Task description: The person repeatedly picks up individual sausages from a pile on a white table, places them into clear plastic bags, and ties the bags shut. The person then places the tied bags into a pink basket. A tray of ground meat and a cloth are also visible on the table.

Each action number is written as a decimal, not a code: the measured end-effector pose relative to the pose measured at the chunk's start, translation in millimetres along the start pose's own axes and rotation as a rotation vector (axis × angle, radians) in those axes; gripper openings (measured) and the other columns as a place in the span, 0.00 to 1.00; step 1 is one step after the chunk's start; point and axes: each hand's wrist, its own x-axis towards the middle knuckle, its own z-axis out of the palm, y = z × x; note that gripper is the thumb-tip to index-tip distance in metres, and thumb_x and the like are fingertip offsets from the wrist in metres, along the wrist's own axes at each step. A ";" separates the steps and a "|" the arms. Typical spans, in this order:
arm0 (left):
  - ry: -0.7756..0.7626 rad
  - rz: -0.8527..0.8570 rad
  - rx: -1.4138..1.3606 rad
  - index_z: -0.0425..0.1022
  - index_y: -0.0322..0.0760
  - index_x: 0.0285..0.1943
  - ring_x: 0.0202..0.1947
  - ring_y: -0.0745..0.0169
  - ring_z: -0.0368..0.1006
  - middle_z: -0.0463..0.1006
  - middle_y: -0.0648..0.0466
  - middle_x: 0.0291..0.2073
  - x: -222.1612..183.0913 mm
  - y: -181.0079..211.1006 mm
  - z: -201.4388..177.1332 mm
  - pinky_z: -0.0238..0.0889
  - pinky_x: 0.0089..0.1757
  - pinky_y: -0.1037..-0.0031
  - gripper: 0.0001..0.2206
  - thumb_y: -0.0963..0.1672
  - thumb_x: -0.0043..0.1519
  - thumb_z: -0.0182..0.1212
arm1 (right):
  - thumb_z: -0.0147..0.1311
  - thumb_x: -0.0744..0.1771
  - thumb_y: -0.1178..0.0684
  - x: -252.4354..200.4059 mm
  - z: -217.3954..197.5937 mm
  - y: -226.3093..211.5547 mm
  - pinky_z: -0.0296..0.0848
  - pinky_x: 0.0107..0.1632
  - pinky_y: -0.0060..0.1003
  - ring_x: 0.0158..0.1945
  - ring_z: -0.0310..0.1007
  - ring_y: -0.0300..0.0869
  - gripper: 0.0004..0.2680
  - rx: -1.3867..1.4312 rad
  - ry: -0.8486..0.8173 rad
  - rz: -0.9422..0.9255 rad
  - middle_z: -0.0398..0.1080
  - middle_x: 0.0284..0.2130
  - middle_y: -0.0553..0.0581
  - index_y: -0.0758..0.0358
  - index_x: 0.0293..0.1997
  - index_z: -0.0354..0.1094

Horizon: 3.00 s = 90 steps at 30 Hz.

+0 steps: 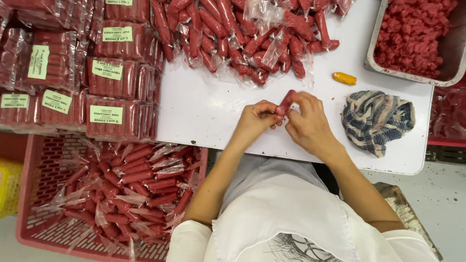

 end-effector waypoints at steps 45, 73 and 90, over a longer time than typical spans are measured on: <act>0.153 0.649 0.672 0.70 0.42 0.33 0.29 0.60 0.72 0.69 0.59 0.28 -14.3 8.4 23.0 0.70 0.33 0.72 0.06 0.41 0.56 0.65 | 0.45 0.72 0.58 -20.6 59.2 -4.8 0.65 0.25 0.25 0.26 0.65 0.32 0.05 1.080 0.080 1.087 0.64 0.24 0.50 0.63 0.40 0.67; 0.680 -0.198 2.131 0.85 0.50 0.37 0.37 0.49 0.75 0.76 0.53 0.34 -177.9 107.5 -140.5 0.72 0.34 0.60 0.09 0.52 0.56 0.70 | 0.49 0.71 0.54 66.2 -18.6 22.0 0.71 0.50 0.64 0.47 0.74 0.69 0.06 0.225 -0.427 0.687 0.75 0.38 0.68 0.60 0.49 0.71; -0.513 -0.197 -0.450 0.68 0.35 0.36 0.28 0.47 0.80 0.70 0.47 0.21 -36.7 45.7 105.5 0.71 0.35 0.73 0.14 0.46 0.72 0.47 | 0.40 0.74 0.55 -9.1 -24.2 88.1 0.64 0.35 0.41 0.32 0.63 0.50 0.12 0.006 -0.034 -0.228 0.54 0.27 0.52 0.57 0.29 0.59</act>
